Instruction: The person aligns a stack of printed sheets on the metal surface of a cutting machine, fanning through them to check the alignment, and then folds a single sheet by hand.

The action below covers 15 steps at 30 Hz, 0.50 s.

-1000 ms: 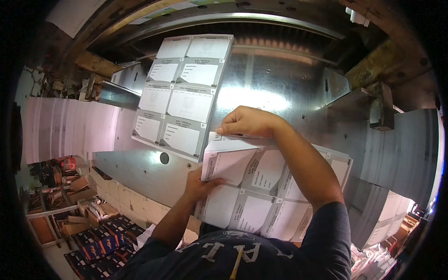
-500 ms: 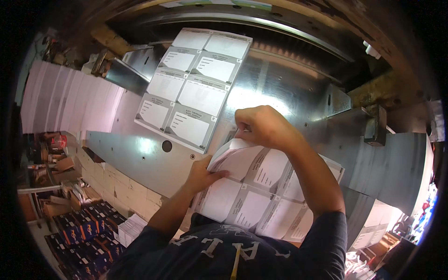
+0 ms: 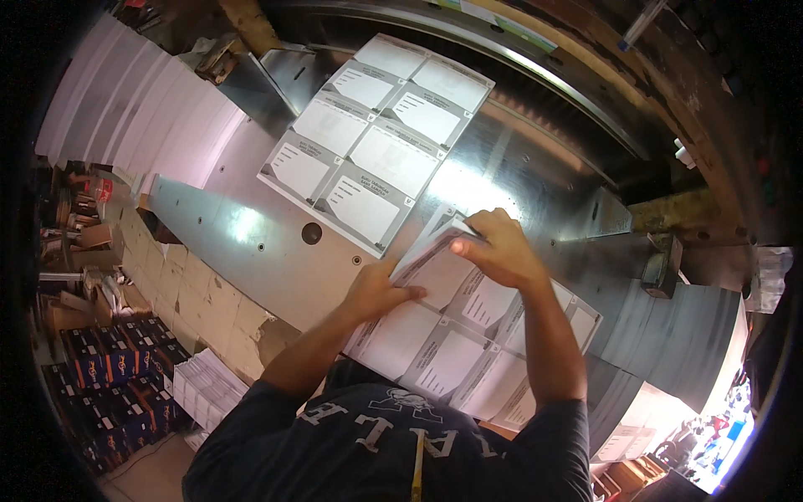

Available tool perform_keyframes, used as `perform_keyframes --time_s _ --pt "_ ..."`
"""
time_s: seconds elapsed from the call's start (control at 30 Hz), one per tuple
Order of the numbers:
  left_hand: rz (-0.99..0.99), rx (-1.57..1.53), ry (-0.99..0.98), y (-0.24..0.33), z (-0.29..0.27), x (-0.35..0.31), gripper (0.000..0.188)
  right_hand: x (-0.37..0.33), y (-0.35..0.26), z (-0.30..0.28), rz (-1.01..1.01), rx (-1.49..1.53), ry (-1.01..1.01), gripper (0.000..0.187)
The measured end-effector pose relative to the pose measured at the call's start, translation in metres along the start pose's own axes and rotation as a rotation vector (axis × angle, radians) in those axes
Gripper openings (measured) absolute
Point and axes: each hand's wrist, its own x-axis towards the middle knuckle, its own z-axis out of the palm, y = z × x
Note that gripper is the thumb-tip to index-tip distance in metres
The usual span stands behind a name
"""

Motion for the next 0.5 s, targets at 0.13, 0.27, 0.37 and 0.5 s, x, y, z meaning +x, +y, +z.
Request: perform_keyframes --time_s 0.13,0.27,0.37,0.5 --pt "-0.022 0.009 -0.04 0.011 -0.003 0.003 0.058 -0.004 -0.006 0.036 0.173 -0.042 0.357 0.051" --pt "0.076 -0.303 -0.198 -0.024 -0.007 0.011 0.069 -0.006 0.012 0.06 0.235 -0.003 0.691 0.048" --pt "-0.139 -0.72 -0.345 0.006 -0.026 0.004 0.077 -0.017 0.025 0.052 0.392 0.558 0.894 0.052" --pt "-0.027 -0.225 -0.176 -0.012 -0.024 -0.008 0.064 -0.035 0.035 0.019 0.284 0.861 0.696 0.078"
